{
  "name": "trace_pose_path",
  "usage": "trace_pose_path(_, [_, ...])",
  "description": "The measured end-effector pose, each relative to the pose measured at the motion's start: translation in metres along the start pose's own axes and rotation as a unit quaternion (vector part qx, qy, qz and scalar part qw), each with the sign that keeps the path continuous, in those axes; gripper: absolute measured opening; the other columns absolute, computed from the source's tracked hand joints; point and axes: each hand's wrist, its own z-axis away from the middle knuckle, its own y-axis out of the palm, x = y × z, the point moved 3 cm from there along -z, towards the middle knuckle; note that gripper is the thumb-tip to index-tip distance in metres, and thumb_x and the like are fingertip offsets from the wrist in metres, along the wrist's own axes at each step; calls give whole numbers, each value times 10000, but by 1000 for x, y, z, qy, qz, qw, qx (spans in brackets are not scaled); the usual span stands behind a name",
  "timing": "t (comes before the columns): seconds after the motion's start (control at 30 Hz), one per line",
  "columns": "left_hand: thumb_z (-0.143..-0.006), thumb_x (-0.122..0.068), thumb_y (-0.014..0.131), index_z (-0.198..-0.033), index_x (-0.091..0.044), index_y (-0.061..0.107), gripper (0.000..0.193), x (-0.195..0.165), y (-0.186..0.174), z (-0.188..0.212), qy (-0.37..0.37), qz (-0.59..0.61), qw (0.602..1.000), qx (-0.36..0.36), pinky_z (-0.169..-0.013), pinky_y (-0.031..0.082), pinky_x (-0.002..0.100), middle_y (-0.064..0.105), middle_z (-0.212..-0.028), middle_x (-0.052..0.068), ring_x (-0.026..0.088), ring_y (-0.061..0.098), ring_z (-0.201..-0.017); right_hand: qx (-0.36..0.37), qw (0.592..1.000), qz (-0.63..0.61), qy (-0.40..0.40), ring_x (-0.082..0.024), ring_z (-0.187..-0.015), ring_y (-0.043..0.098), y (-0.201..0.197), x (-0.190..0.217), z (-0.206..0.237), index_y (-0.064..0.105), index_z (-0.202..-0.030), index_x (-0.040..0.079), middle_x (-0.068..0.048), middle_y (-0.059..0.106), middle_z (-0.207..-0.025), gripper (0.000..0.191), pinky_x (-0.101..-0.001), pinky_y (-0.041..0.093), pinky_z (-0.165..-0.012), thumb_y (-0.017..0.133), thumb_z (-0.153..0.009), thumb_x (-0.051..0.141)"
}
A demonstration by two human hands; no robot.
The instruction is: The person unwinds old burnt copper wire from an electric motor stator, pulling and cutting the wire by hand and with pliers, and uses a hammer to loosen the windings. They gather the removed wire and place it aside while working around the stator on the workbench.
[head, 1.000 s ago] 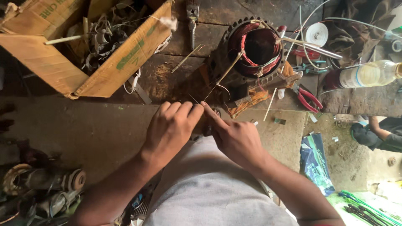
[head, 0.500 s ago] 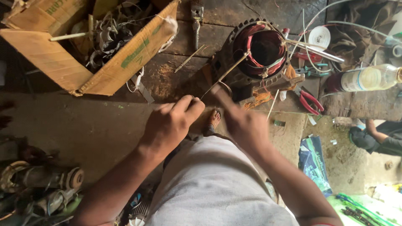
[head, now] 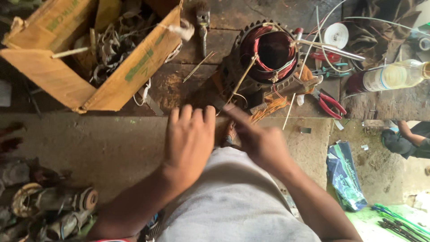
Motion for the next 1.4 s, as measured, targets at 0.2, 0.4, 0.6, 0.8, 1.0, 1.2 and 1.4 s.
trace_pose_path(0.2, [-1022, -369, 615, -995, -55, 609, 316, -18, 42, -76, -68, 178, 981, 39, -745, 551, 451, 719, -784, 159, 325, 716, -782, -152, 983, -67, 79, -139, -716, 760, -38, -21, 10, 472, -1554, 179, -91, 756, -941, 543, -304, 603, -635, 591, -1056, -1])
trace_pose_path(0.4, [-1027, -146, 595, -1058, -49, 552, 111, 16, 59, -41, -119, 445, 887, -43, -591, 598, 425, 741, -727, 124, 309, 776, -696, -119, 991, -39, 36, -182, -719, 766, -28, -14, 5, 463, -1534, 168, -184, 708, -1282, 590, -315, 619, -661, 597, -979, 20])
trace_pose_path(0.6, [-1002, -86, 629, -1006, -44, 561, 80, 22, 30, 4, -68, 325, 919, -212, -825, 554, 424, 667, -1111, 228, 350, 670, -1019, -70, 993, 89, 14, -223, -519, 636, 10, -10, 0, 505, -1532, 266, -100, 627, -634, 594, -392, 528, -513, 695, -995, 97])
trace_pose_path(0.8, [-1045, -68, 598, -1082, -1, 611, 78, 30, 53, 16, -148, 586, 796, -37, -873, 520, 394, 615, -1071, 137, 313, 645, -993, -67, 994, 89, 18, -242, -473, 595, 30, 2, -8, 450, -1555, 184, -112, 639, -678, 697, -391, 463, -430, 680, -914, 33])
trace_pose_path(1.0, [-988, -24, 612, -1049, -6, 595, 66, 34, 63, 26, -103, 514, 849, -62, -793, 523, 412, 634, -1009, 155, 362, 660, -939, -43, 991, 119, 34, -315, -542, 635, 25, 11, -14, 460, -1546, 240, -112, 667, -707, 661, -440, 485, -465, 688, -938, 113])
trace_pose_path(1.2, [-940, -30, 651, -1076, 2, 579, 157, 47, 41, 23, -78, 453, 887, -52, -747, 535, 463, 657, -1022, 168, 405, 679, -958, 54, 997, 33, -34, -340, -612, 685, 37, 22, -1, 399, -1564, 193, -135, 715, -786, 763, -462, 539, -556, 724, -880, 109])
trace_pose_path(1.4, [-938, -144, 759, -1066, -60, 668, 177, 77, -15, -15, -51, 243, 967, -57, -801, 508, 471, 680, -1016, 126, 354, 662, -950, -97, 994, -32, 29, -252, -765, 763, -3, -2, 25, 449, -1515, 87, -80, 746, -841, 639, -365, 582, -694, 622, -906, -5])
